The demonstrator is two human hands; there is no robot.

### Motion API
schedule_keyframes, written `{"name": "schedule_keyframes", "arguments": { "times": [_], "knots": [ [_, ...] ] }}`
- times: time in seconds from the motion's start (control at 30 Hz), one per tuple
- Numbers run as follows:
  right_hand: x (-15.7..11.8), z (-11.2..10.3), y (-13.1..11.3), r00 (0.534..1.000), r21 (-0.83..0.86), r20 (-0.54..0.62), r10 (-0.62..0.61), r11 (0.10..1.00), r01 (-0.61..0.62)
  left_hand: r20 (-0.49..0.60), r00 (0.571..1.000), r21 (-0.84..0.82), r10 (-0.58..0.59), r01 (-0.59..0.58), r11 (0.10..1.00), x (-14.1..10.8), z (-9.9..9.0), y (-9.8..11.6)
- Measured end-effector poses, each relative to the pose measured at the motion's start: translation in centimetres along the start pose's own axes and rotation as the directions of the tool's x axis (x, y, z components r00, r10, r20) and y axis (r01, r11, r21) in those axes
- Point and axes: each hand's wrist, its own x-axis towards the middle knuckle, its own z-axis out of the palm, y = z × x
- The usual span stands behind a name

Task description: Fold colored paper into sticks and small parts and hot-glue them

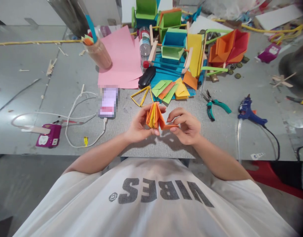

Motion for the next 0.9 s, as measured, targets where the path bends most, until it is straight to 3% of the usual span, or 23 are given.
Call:
{"name": "schedule_keyframes", "arguments": {
  "times": [0.13,0.27,0.4,0.5,0.7,0.8,0.9],
  "knots": [
    [-0.5,-0.2,0.3,0.996,0.066,-0.066,0.054,0.997,-0.049,-0.015,0.999,-0.016,-0.048,0.048,0.999,0.0,-0.4,0.3],
    [-0.5,0.0,0.7,0.981,0.109,-0.13,0.144,0.985,-0.13,-0.02,1.0,0.024,0.012,-0.011,1.0,-0.2,-0.7,0.3],
    [-0.2,0.8,1.2,0.957,-0.034,-0.224,0.184,0.98,-0.196,-0.022,0.999,0.063,0.028,-0.027,0.998,-0.1,-0.5,0.5],
    [-0.4,1.1,1.3,0.941,-0.191,-0.327,0.086,0.969,-0.155,-0.019,1.0,0.05,0.013,-0.012,0.999,-0.1,-0.2,0.6],
    [-0.7,1.1,0.3,0.961,-0.41,-0.221,-0.164,0.91,0.061,-0.012,1.0,0.0,-0.017,0.017,1.0,-0.1,0.2,0.6],
    [-0.5,1.3,-0.6,0.973,-0.457,-0.177,-0.152,0.888,0.055,-0.038,0.999,0.024,-0.019,0.019,1.0,0.0,0.4,0.5],
    [-0.3,1.6,-1.4,0.986,-0.485,-0.154,-0.062,0.875,-0.021,-0.055,0.998,0.037,-0.014,0.016,0.999,0.1,0.4,0.4]
  ]
}}
